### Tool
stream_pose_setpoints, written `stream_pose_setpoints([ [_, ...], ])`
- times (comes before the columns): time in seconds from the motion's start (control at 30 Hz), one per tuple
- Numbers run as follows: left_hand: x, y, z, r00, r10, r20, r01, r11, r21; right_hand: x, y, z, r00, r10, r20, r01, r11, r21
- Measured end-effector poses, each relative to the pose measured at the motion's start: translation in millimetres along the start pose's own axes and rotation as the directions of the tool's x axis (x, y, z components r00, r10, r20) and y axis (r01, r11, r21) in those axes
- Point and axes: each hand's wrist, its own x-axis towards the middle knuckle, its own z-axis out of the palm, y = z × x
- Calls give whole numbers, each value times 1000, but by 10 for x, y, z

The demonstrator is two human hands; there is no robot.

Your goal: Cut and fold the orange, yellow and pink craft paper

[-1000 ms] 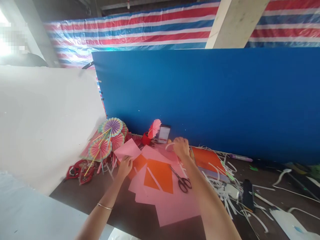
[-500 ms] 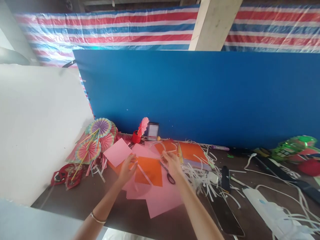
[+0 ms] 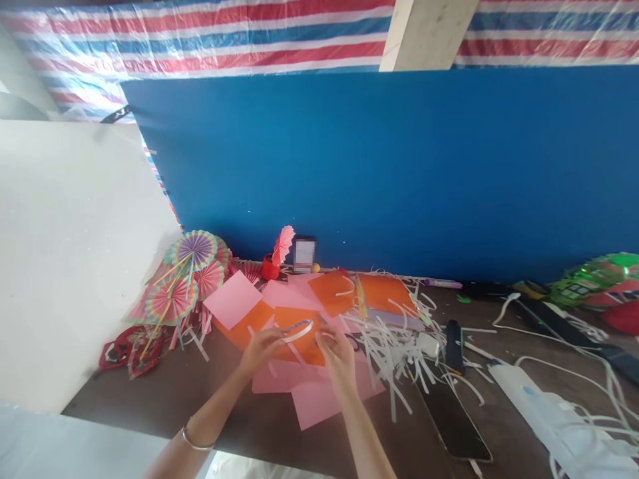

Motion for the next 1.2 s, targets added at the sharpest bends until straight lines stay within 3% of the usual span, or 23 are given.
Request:
stream_pose_setpoints([
  [0.17,-11,22,0,999,-3,38,1,998,57,-115,-28,8,979,-205,22,206,964,-169],
  [0.3,-25,63,-25,986,151,64,-159,975,154,-178,-21,33,962,-251,107,268,943,-199],
  [0.43,-70,137,-11,965,247,83,-260,929,262,-223,18,71,967,-255,-11,249,951,-181],
  [0.53,-106,176,27,978,206,40,-210,954,212,-243,104,74,964,-245,-103,228,961,-157],
  [0.7,-112,279,77,999,7,34,-6,1000,-11,-275,248,35,961,-224,-159,200,968,-153],
  [0.8,-112,379,77,999,-50,-4,51,999,3,-308,266,25,958,-231,-168,199,962,-188],
  [0.93,-121,361,59,1000,-27,5,27,994,102,-343,216,19,929,-315,-196,236,909,-343],
  [1.0,-119,266,55,999,10,41,-14,994,108,-335,168,2,891,-433,-132,327,817,-474],
  [1.1,-111,128,51,992,80,101,-88,993,73,-292,77,-44,824,-564,56,479,640,-601],
  [1.2,-106,112,43,988,106,116,-116,989,87,-249,-16,-91,813,-539,220,552,596,-583],
])
